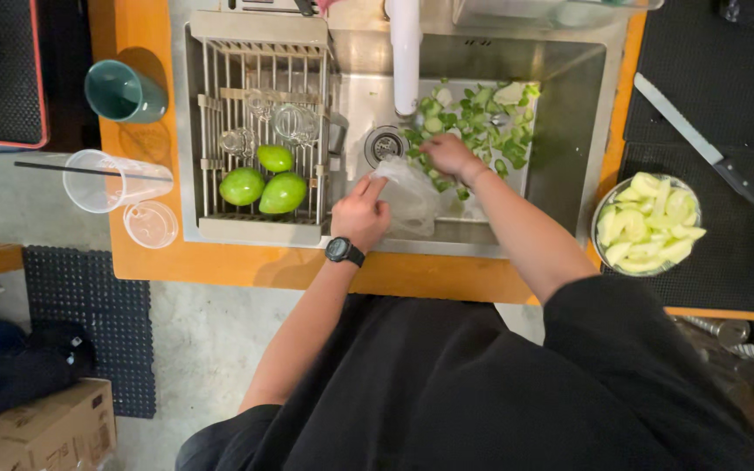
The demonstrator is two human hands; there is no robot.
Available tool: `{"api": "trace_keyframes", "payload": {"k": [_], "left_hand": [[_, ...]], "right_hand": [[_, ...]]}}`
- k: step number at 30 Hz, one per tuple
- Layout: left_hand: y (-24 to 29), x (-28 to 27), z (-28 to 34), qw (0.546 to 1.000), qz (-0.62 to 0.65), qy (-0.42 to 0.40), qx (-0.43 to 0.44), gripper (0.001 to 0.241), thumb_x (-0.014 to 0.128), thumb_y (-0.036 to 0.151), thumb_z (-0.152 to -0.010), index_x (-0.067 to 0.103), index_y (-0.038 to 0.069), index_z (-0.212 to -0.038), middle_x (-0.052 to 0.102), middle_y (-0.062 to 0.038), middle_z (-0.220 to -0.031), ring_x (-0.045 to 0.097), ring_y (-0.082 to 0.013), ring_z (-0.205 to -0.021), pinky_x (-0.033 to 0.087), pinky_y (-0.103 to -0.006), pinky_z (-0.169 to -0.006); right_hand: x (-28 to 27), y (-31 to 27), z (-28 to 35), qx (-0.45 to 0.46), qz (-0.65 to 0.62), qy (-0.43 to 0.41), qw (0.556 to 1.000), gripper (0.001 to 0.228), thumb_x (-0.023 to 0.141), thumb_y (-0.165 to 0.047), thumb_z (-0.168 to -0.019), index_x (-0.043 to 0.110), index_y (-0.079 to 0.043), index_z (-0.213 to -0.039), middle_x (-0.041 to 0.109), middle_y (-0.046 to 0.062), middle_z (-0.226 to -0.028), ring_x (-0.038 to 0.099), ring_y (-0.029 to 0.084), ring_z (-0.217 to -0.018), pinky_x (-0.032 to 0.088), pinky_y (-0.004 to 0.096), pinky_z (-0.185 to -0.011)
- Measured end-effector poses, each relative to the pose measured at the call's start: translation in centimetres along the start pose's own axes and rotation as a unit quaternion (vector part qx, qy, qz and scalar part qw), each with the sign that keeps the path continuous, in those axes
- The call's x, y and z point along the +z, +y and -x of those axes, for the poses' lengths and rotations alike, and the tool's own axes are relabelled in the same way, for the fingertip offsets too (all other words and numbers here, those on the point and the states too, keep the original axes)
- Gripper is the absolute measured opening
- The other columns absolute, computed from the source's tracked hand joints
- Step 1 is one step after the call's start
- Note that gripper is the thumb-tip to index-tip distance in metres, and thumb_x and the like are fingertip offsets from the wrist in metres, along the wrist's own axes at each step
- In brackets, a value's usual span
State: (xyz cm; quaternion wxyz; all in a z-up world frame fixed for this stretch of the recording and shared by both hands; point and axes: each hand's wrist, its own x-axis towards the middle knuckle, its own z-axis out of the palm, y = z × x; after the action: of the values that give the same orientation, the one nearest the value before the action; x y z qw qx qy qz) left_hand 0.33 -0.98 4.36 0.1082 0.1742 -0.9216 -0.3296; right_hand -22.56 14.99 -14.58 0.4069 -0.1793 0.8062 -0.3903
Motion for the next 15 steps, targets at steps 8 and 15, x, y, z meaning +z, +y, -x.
{"api": "trace_keyframes", "payload": {"k": [8, 15], "left_hand": [[-0.4, 0.6, -0.5, 0.997, -0.037, 0.057, -0.03, 0.052, 0.066, 0.012, -0.083, 0.061, 0.011, -0.135, 0.06, -0.018, -0.141, 0.072, -0.0375, -0.086, 0.06, -0.0459, -0.073], [0.4, -0.5, -1.2, 0.993, -0.009, 0.056, -0.099, 0.066, 0.067, 0.012, -0.083, 0.045, -0.002, -0.144, 0.034, -0.027, -0.159, 0.068, -0.0457, -0.097, 0.059, -0.048, -0.075]], "right_hand": [[5.9, -6.0, -8.5, -0.063, 0.12, -0.059, 0.989, 0.034, 0.067, -0.039, -0.089, 0.076, -0.01, -0.105, 0.074, 0.016, -0.109, 0.068, 0.036, -0.104, 0.05, 0.042, -0.093], [-2.0, -0.1, -3.6, -0.056, 0.246, 0.258, 0.933, 0.017, 0.062, -0.007, -0.084, 0.074, -0.008, -0.096, 0.07, 0.018, -0.106, 0.065, 0.041, -0.101, 0.053, 0.051, -0.083]]}}
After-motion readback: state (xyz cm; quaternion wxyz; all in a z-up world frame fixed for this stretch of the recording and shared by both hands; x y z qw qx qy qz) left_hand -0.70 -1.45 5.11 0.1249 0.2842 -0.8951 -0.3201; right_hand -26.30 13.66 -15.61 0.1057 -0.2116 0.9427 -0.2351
